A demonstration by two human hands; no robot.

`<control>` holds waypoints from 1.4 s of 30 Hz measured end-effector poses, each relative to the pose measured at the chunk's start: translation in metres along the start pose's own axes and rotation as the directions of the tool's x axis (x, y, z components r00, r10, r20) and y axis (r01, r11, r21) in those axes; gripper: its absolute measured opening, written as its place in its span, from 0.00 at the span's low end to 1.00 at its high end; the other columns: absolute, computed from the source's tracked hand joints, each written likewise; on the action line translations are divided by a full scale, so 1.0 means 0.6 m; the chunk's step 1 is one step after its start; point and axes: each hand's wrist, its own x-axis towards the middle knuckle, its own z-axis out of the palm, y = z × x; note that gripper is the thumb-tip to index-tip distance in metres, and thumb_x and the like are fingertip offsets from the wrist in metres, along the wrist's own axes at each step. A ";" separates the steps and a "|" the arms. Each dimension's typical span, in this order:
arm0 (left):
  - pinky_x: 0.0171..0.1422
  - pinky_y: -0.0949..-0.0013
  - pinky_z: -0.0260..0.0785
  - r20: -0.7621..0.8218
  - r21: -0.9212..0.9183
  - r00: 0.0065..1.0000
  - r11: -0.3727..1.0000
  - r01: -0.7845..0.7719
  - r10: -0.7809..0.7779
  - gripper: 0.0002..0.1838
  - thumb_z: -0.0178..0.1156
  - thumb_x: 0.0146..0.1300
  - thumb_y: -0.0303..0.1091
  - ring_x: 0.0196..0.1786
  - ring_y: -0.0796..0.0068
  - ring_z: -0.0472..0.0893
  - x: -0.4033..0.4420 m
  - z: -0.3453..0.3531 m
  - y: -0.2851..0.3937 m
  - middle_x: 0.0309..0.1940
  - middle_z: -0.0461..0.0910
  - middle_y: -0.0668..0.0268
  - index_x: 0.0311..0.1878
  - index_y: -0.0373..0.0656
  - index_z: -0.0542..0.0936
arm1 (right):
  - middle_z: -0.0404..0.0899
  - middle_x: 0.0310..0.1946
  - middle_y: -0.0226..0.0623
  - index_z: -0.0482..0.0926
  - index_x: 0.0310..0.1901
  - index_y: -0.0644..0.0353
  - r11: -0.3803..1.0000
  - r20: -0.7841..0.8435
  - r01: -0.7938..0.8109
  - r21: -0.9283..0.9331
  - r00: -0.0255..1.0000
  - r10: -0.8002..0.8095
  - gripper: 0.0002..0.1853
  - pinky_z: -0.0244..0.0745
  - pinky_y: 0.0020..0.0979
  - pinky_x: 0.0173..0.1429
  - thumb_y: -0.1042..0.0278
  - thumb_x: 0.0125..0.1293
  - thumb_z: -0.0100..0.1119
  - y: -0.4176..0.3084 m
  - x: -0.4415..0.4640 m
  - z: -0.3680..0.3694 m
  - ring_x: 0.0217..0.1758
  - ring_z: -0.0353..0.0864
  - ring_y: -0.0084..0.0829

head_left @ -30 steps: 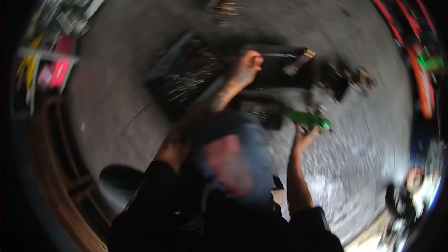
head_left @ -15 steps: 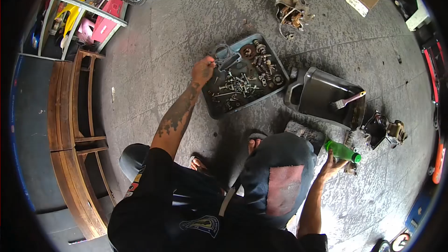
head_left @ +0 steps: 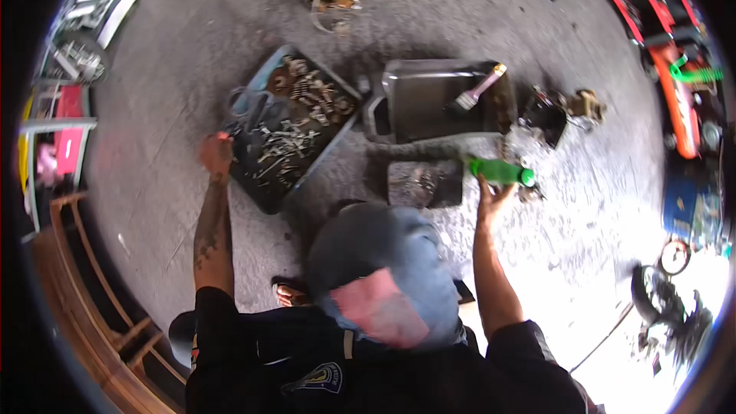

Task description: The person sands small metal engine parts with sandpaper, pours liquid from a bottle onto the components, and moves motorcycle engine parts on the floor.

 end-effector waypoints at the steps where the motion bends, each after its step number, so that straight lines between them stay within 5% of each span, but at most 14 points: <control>1: 0.42 0.51 0.72 0.160 0.158 0.969 0.974 0.162 -0.187 0.08 0.69 0.54 0.38 0.42 0.52 0.82 0.006 -0.007 0.009 0.34 0.84 0.62 0.36 0.50 0.84 | 0.67 0.64 0.44 0.59 0.70 0.60 0.999 0.000 -0.032 0.033 0.999 0.032 0.45 0.74 0.39 0.62 0.71 0.55 0.78 -0.008 0.002 0.006 0.65 0.70 0.38; 3: 0.43 0.48 0.72 0.199 0.103 0.975 0.992 0.079 -0.099 0.10 0.66 0.57 0.42 0.44 0.49 0.81 0.004 -0.003 0.013 0.37 0.84 0.59 0.37 0.48 0.84 | 0.70 0.63 0.46 0.60 0.70 0.61 1.000 -0.014 -0.015 0.011 1.000 0.015 0.42 0.73 0.38 0.64 0.69 0.57 0.76 -0.048 0.008 0.014 0.65 0.72 0.38; 5: 0.45 0.46 0.72 0.272 0.267 0.922 0.942 0.202 -0.274 0.10 0.65 0.59 0.41 0.45 0.48 0.81 0.022 -0.033 0.033 0.41 0.83 0.56 0.39 0.47 0.83 | 0.69 0.63 0.55 0.61 0.69 0.66 0.998 -0.020 0.003 -0.067 1.000 -0.005 0.45 0.76 0.41 0.62 0.63 0.55 0.79 -0.057 0.017 0.018 0.63 0.73 0.47; 9: 0.47 0.46 0.72 0.231 0.336 0.946 0.931 0.142 -0.228 0.09 0.62 0.62 0.38 0.44 0.47 0.81 0.057 -0.103 0.077 0.43 0.82 0.55 0.40 0.45 0.82 | 0.73 0.58 0.60 0.61 0.68 0.67 0.987 -0.031 0.045 -0.154 0.998 -0.050 0.43 0.76 0.44 0.61 0.62 0.56 0.76 -0.036 0.020 0.021 0.62 0.74 0.54; 11: 0.47 0.51 0.73 0.252 0.084 0.968 0.996 -0.029 0.007 0.08 0.59 0.67 0.36 0.43 0.50 0.80 0.086 -0.147 0.095 0.40 0.80 0.56 0.43 0.43 0.80 | 0.72 0.59 0.60 0.61 0.68 0.68 0.988 -0.028 0.046 -0.150 0.998 -0.051 0.43 0.74 0.44 0.61 0.62 0.57 0.76 -0.033 0.014 0.020 0.62 0.74 0.55; 12: 0.47 0.51 0.73 0.242 0.089 0.970 0.996 -0.033 0.010 0.08 0.59 0.67 0.36 0.43 0.50 0.80 0.106 -0.175 0.115 0.40 0.80 0.56 0.43 0.43 0.80 | 0.71 0.61 0.58 0.59 0.70 0.65 0.991 -0.034 0.033 -0.127 0.999 -0.037 0.42 0.74 0.44 0.62 0.67 0.58 0.73 -0.063 0.006 0.017 0.64 0.73 0.52; 14: 0.48 0.59 0.72 0.316 -0.273 0.947 0.961 0.041 0.049 0.09 0.59 0.70 0.34 0.43 0.59 0.80 0.146 -0.238 0.166 0.38 0.77 0.60 0.47 0.42 0.80 | 0.71 0.62 0.55 0.58 0.71 0.63 0.998 -0.042 -0.005 -0.062 0.999 0.002 0.42 0.75 0.43 0.61 0.70 0.59 0.71 -0.076 -0.007 0.003 0.65 0.73 0.50; 19: 0.51 0.67 0.70 0.155 -0.474 0.983 0.880 -0.014 0.099 0.14 0.62 0.69 0.34 0.44 0.68 0.77 0.237 -0.500 0.395 0.46 0.78 0.62 0.53 0.39 0.80 | 0.73 0.60 0.46 0.59 0.73 0.56 0.992 -0.067 -0.091 0.087 0.993 0.097 0.38 0.70 0.39 0.64 0.79 0.61 0.63 -0.092 -0.057 -0.042 0.63 0.72 0.38; 21: 0.53 0.63 0.69 0.073 -0.464 0.940 0.846 -0.263 0.333 0.14 0.63 0.67 0.34 0.47 0.67 0.76 0.222 -0.600 0.468 0.50 0.78 0.63 0.53 0.39 0.81 | 0.73 0.60 0.43 0.61 0.72 0.56 0.985 -0.106 -0.068 0.161 0.991 0.086 0.35 0.69 0.37 0.64 0.81 0.63 0.60 -0.087 -0.071 -0.055 0.60 0.73 0.36; 23: 0.54 0.59 0.68 0.061 -0.466 0.760 0.692 -0.552 0.647 0.15 0.67 0.63 0.38 0.51 0.68 0.76 0.201 -0.659 0.532 0.50 0.79 0.67 0.52 0.49 0.82 | 0.73 0.60 0.42 0.62 0.71 0.56 0.975 -0.078 -0.117 0.190 0.988 0.134 0.34 0.69 0.36 0.64 0.82 0.64 0.59 -0.101 -0.081 -0.071 0.60 0.74 0.34; 25: 0.55 0.59 0.66 0.065 -0.348 0.591 0.573 -0.742 0.804 0.15 0.68 0.61 0.43 0.54 0.72 0.75 0.189 -0.683 0.591 0.51 0.79 0.74 0.51 0.60 0.84 | 0.73 0.60 0.42 0.62 0.71 0.57 0.969 -0.038 -0.136 0.204 0.988 0.146 0.34 0.69 0.36 0.64 0.82 0.64 0.59 -0.107 -0.092 -0.075 0.60 0.74 0.34; 32: 0.58 0.59 0.60 0.191 -0.068 0.449 0.469 -0.881 0.873 0.11 0.66 0.61 0.42 0.58 0.73 0.73 0.171 -0.698 0.646 0.52 0.82 0.84 0.46 0.69 0.86 | 0.75 0.60 0.44 0.64 0.69 0.59 0.955 0.035 -0.127 0.268 0.992 0.122 0.30 0.74 0.36 0.60 0.83 0.65 0.58 -0.121 -0.099 -0.081 0.58 0.77 0.34; 42: 0.63 0.57 0.63 0.270 -0.131 0.440 0.486 -0.864 0.856 0.15 0.64 0.61 0.39 0.62 0.75 0.72 0.149 -0.709 0.659 0.57 0.76 0.79 0.52 0.60 0.82 | 0.75 0.59 0.45 0.67 0.67 0.60 0.921 0.052 -0.181 0.346 0.983 0.173 0.28 0.74 0.36 0.60 0.81 0.64 0.57 -0.130 -0.121 -0.105 0.57 0.78 0.34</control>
